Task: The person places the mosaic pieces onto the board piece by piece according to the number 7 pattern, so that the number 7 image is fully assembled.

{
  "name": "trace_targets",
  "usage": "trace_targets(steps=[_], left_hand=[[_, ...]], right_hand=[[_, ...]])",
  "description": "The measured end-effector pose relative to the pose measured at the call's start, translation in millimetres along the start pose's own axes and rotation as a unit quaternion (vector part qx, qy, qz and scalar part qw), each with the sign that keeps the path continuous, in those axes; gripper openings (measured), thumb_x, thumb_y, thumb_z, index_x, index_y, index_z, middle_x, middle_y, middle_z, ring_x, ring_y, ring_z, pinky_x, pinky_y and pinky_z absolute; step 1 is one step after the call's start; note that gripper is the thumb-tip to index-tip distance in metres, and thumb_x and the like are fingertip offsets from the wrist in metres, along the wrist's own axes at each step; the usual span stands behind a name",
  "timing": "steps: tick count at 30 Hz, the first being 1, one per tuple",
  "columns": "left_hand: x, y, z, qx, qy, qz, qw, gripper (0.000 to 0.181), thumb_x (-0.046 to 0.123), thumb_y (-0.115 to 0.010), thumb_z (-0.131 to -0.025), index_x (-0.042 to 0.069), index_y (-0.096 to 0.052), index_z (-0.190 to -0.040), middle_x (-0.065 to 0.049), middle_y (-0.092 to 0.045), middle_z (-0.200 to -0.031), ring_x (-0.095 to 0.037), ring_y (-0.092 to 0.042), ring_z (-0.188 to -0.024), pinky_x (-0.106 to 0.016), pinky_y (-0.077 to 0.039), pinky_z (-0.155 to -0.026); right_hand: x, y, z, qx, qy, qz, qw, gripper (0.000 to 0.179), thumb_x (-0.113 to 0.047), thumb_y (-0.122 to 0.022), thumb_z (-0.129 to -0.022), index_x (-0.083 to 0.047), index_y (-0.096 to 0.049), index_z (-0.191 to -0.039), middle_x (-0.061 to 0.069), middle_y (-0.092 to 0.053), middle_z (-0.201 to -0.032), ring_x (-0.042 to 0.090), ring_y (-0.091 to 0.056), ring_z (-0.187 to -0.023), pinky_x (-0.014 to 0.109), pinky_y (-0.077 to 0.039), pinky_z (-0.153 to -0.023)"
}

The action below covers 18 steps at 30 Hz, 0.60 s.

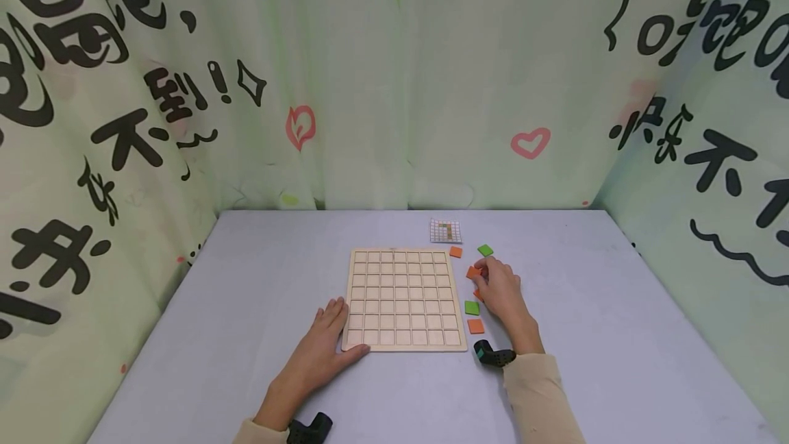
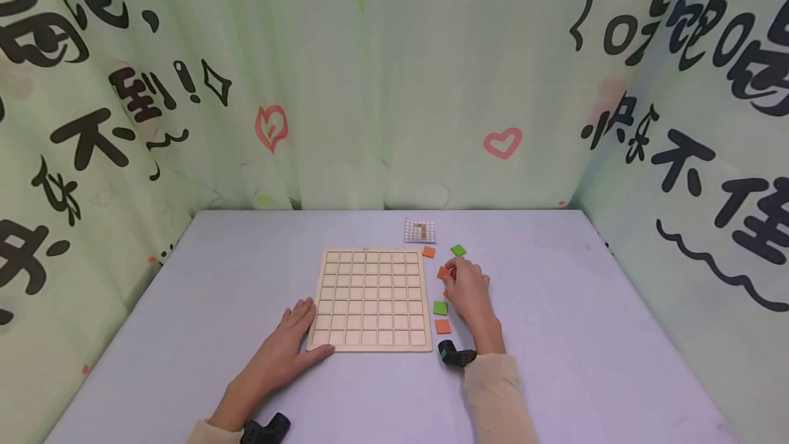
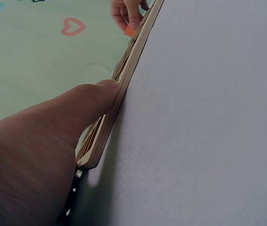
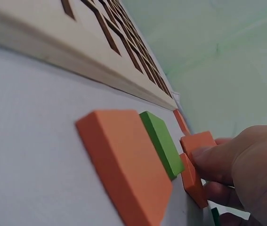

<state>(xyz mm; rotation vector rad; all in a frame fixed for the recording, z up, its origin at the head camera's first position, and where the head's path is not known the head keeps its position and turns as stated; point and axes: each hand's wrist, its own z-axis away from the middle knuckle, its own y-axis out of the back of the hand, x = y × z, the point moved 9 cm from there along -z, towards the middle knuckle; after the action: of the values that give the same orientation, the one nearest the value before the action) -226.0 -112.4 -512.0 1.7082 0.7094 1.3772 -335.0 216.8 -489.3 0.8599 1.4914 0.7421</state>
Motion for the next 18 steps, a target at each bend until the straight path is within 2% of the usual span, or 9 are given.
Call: trace_targets(steps=[5, 12, 18], left_hand=[[0.3, 0.3, -0.1, -0.001, 0.002, 0.001, 1.0000, 0.093, 0.056, -0.069, -0.088, -0.008, -0.040, -0.149, -0.022, -0.036, -0.159, -0.037, -0.028, -0.152, -0.050, -0.022, -0.126], [-0.1, 0.1, -0.4, 0.000, 0.004, 0.001, 1.0000, 0.093, 0.056, -0.069, -0.088, -0.007, -0.040, -0.149, -0.021, -0.037, -0.159, -0.036, -0.029, -0.152, -0.049, -0.022, -0.127], [-0.4, 0.3, -0.1, 0.004, 0.006, -0.001, 1.0000, 0.093, 0.058, -0.067, -0.088, -0.007, -0.040, -0.149, -0.021, -0.037, -0.159, -0.034, -0.029, -0.152, -0.049, -0.022, -0.127]], right_hand=[[-0.7, 1.2, -0.3, 0.005, -0.001, -0.005, 1.0000, 0.024, -0.015, -0.062, -0.099, -0.001, -0.060, -0.119, 0.015, -0.064, -0.102, 0.029, -0.055, -0.093, 0.052, -0.042, -0.089], [-2.9, 2.1, 0.3, 0.012, 0.005, -0.006, 0.9999, 0.023, -0.014, -0.063, -0.098, -0.001, -0.060, -0.117, 0.014, -0.063, -0.100, 0.027, -0.055, -0.090, 0.050, -0.040, -0.088], [-8.0, 5.1, 0.5, 0.025, 0.013, -0.011, 0.9995, 0.024, -0.013, -0.061, -0.099, 0.000, -0.060, -0.120, 0.015, -0.063, -0.103, 0.027, -0.056, -0.090, 0.048, -0.045, -0.087]])
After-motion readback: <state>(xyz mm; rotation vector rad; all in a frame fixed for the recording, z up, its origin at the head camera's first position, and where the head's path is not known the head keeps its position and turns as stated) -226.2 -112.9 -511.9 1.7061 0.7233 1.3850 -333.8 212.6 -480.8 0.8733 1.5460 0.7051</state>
